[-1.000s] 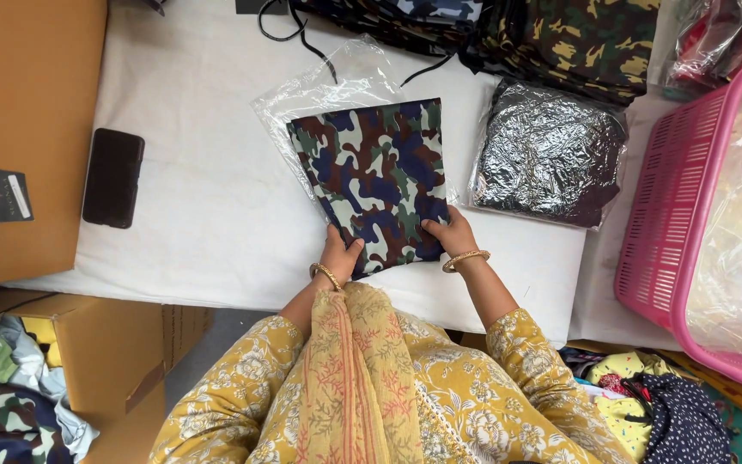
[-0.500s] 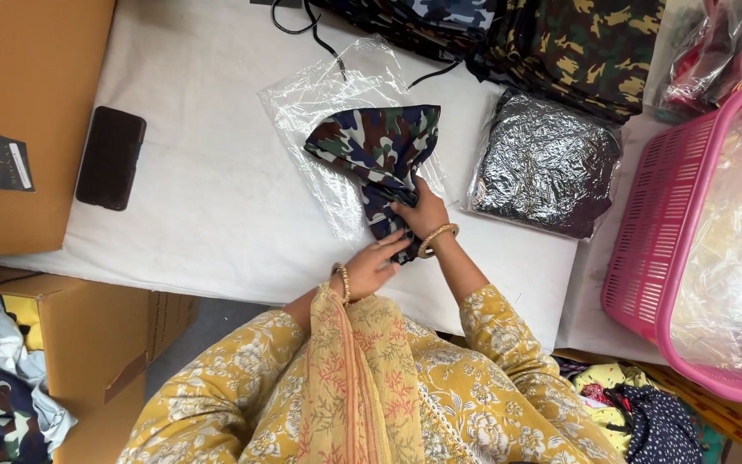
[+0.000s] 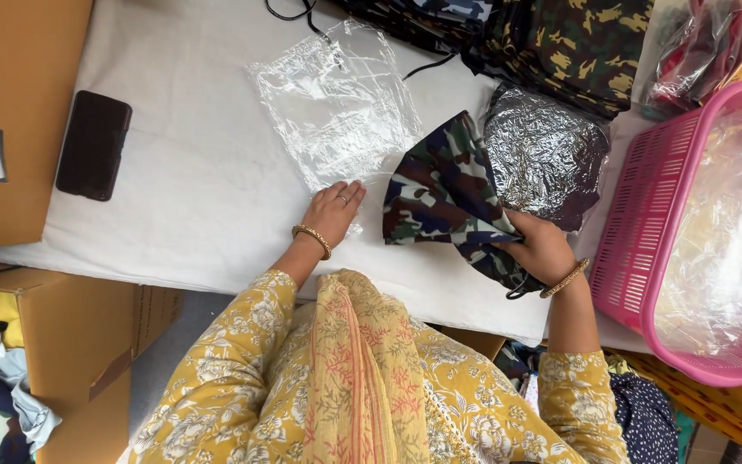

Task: The person folds several camouflage-patterned shorts and places each one into a clear plastic bag on a white table. The person then seals the bags and stacks them. A smartphone and a pink basket are visible on the table.

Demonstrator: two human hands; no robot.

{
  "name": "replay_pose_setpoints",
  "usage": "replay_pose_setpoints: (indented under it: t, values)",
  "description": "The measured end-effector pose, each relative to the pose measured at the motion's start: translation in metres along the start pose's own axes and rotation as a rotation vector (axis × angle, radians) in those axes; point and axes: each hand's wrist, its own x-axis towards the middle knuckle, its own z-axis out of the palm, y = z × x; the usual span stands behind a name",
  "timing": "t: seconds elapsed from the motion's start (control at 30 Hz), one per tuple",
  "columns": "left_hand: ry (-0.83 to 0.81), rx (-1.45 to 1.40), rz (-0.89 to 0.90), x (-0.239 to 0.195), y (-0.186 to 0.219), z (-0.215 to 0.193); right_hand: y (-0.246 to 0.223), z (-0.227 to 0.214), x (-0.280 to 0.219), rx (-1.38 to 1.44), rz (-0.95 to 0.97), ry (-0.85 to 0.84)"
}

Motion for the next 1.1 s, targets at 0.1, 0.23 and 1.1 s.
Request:
replay_pose_setpoints:
  t: [0.1,0.23,1.1]
  values:
    - [0.02,0.025,0.054,-0.005,0.0,-0.015,0.011,0.02,-0.013,0.179,0.011,-0.007]
    - [-0.13,-0.388,-0.115,-0.009,-0.013,-0.023,-0.001,0.033,0.009,0.221,-0.015,-0.053]
    - [-0.085,-1.121,-0.203,0.061,0.044,-0.023,-0.038,0.176,0.064,0.237,0.356,0.635]
